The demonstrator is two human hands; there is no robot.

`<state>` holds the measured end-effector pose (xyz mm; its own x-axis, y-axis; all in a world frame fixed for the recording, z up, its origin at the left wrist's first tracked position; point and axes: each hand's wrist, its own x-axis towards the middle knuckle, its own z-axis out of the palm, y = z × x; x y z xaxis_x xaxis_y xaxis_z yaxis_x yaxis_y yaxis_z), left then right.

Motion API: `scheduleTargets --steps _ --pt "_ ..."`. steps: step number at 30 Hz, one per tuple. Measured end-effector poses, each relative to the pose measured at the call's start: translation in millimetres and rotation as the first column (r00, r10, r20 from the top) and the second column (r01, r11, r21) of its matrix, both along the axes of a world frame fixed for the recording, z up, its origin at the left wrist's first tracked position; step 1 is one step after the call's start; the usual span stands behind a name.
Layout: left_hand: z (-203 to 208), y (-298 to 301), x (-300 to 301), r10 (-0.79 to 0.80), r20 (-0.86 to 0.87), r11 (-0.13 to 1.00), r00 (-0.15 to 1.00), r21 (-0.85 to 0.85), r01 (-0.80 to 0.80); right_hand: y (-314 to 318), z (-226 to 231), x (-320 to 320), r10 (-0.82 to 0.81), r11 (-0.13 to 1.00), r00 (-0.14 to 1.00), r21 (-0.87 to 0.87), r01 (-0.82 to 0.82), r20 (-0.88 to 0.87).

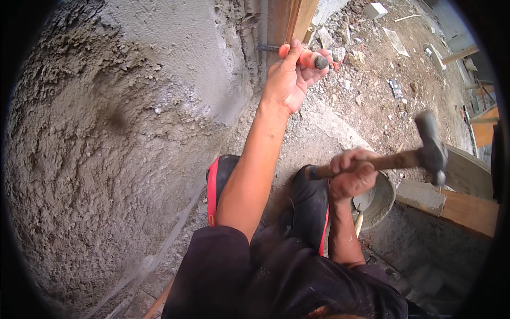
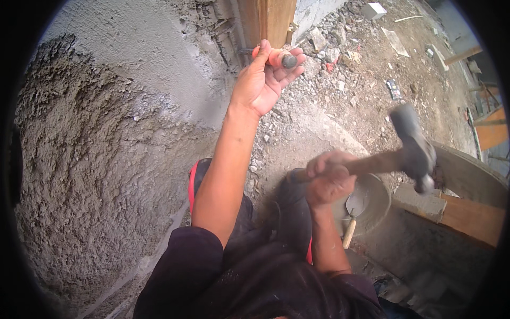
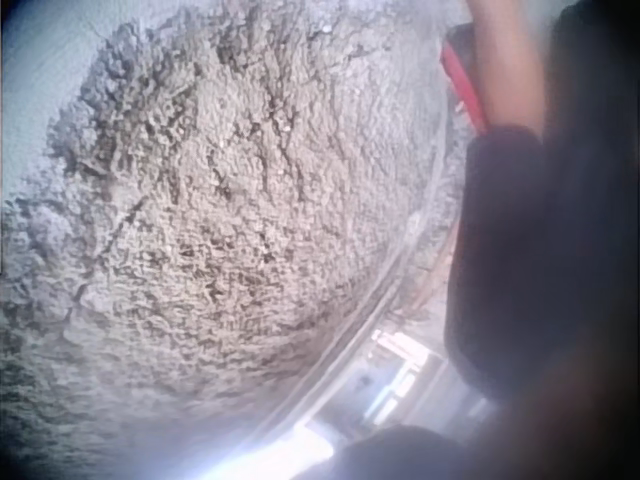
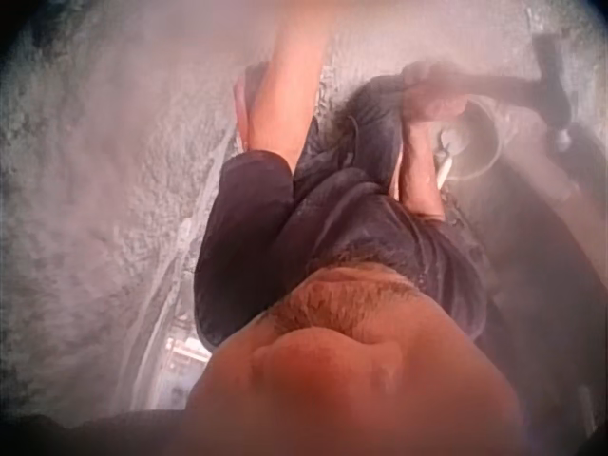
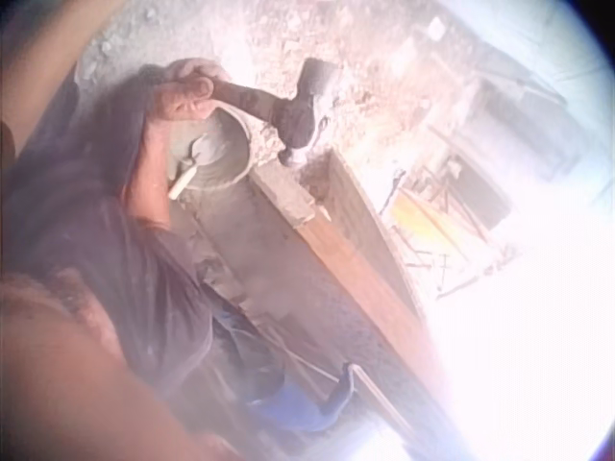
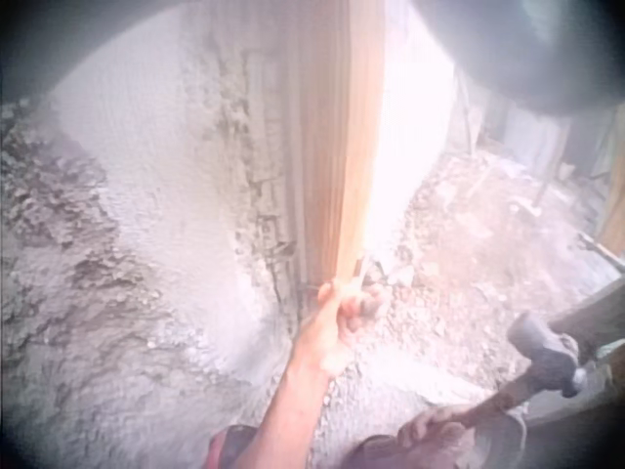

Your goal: The person uses a hammer and a chisel to prepare a wall surface, then scoops wet mortar from a bucket with a trowel and applies the mortar to the wall.

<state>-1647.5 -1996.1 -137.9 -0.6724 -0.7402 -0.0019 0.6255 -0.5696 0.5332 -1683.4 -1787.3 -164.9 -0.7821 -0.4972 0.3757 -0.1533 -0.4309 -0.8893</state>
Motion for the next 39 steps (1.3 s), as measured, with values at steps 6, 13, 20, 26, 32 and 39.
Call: scheduleTargets --steps 6,13,20,26,32,39 --pt "-1.5 -6.2 -2.4 0.048 -0.042 0.999 0.998 0.02 -0.047 10.7 25.8 -19.1 0.161 0.95 0.986 0.276 -0.147 -0.029" --pt "-3.3 -14.5 -2.3 0.058 -0.073 0.995 0.996 0.091 -0.051 -15.6 40.6 -28.2 0.315 0.762 0.947 0.581 -0.286 0.054" --pt "-1.7 -14.4 -3.9 0.044 -0.086 0.997 0.995 0.065 -0.038 -28.7 27.0 -37.5 0.313 0.771 0.914 0.631 -0.087 -0.258" --pt "-1.9 -15.6 -4.9 0.068 -0.118 0.99 0.991 0.132 -0.052 -23.2 39.9 -19.1 0.127 0.992 0.973 0.036 -0.122 -0.193" --pt "-6.3 -20.2 -8.7 0.085 -0.102 0.97 0.991 0.237 -0.059 -21.7 48.4 -32.6 0.241 0.875 0.968 0.447 -0.187 -0.067" --pt "-16.7 -26.4 -6.8 0.147 -0.096 0.94 0.984 0.324 -0.109 -47.6 25.3 -37.5 0.38 0.669 0.898 0.736 -0.102 -0.221"
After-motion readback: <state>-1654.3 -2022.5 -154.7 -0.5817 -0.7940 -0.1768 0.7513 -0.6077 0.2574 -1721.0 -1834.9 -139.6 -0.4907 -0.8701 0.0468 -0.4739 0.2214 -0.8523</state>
